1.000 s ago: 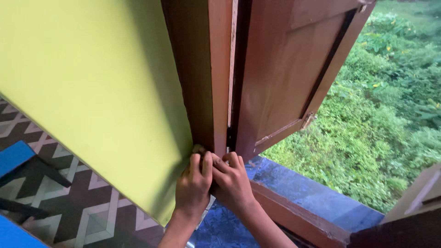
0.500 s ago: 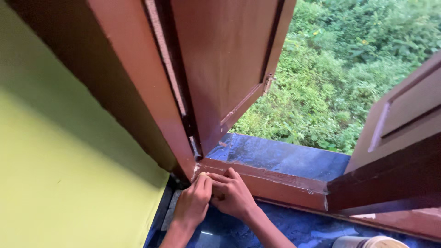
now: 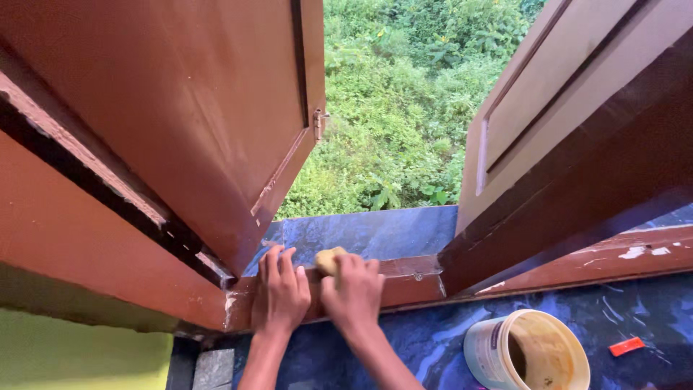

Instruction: The person sands the wooden window frame and sash using a sanding block. They work on the top, side, and bottom sections of the frame, as well as the edges of the open window sash, smoothing the surface.

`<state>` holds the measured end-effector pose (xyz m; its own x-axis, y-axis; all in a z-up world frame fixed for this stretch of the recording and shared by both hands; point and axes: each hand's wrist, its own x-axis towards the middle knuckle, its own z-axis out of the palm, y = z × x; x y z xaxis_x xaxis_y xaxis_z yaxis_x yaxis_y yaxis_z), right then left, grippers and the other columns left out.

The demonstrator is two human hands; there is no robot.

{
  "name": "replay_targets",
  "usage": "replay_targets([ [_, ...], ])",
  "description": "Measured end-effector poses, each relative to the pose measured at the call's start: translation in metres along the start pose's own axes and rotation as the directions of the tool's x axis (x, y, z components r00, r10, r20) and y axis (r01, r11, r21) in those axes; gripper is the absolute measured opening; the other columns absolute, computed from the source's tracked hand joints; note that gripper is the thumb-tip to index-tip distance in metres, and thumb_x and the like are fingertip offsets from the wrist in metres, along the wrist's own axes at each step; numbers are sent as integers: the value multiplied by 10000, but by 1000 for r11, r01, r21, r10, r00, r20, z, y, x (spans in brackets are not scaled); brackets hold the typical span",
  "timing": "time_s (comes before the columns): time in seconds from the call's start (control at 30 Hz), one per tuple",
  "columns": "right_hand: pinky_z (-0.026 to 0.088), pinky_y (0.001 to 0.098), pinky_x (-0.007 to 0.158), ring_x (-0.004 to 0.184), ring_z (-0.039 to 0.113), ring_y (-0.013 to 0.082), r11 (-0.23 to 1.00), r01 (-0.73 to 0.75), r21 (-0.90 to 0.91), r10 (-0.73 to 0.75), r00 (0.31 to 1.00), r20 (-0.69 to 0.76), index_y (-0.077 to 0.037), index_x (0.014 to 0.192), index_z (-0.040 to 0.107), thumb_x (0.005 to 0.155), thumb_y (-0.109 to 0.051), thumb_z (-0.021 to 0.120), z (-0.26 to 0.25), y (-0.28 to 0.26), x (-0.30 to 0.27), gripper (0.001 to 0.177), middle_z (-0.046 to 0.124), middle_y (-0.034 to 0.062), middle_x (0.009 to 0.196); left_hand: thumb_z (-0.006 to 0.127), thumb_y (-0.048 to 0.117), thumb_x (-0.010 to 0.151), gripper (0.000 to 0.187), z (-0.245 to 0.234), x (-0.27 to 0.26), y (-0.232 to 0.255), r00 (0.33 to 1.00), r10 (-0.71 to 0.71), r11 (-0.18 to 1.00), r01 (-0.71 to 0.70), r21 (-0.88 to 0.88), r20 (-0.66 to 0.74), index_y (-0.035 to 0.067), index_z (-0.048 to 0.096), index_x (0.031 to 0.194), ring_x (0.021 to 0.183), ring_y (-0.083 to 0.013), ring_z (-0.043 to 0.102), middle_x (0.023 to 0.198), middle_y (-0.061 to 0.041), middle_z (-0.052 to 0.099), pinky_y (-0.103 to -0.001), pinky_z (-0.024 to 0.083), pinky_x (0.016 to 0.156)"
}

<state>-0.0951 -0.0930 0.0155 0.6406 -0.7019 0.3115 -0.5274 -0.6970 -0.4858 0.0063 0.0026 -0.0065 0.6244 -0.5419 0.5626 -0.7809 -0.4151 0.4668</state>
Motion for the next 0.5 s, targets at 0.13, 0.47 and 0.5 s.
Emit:
replay_targets([
  [0.13, 449, 489, 846, 1038, 569, 339, 969, 211, 131, -221, 973, 68, -106, 1149, 701, 766, -211, 677, -2, -9, -2, 398, 690, 78, 1162, 545, 117, 895, 378, -2, 1, -7, 994, -75, 994, 80, -68, 77, -23, 556, 1247, 1192, -437, 533, 1248, -242, 586, -515, 440, 1030],
  [0.47, 436, 472, 1040, 1201, 554, 366, 995, -39, -92, 19, 978, -209, -56, 1193, 662, 760, -176, 690, -34, 83, -4, 450, 622, 170, 1349, 559, 257, 950, 289, 0, 3, 6, 983, -120, 989, 105, 108, 140, 46, 623, 1135, 1106, -365, 588, 1160, -145, 627, -509, 489, 931],
  [0.5, 431, 471, 1053, 1209, 550, 373, 996, -52, -79, 34, 976, -217, -42, 1225, 648, 773, -174, 687, -31, 80, -8, 472, 612, 189, 1356, 568, 269, 946, 289, 1, 2, 7, 984, -112, 986, 93, 136, 139, 47, 630, 1120, 1086, -361, 592, 1134, -142, 627, -511, 490, 923],
])
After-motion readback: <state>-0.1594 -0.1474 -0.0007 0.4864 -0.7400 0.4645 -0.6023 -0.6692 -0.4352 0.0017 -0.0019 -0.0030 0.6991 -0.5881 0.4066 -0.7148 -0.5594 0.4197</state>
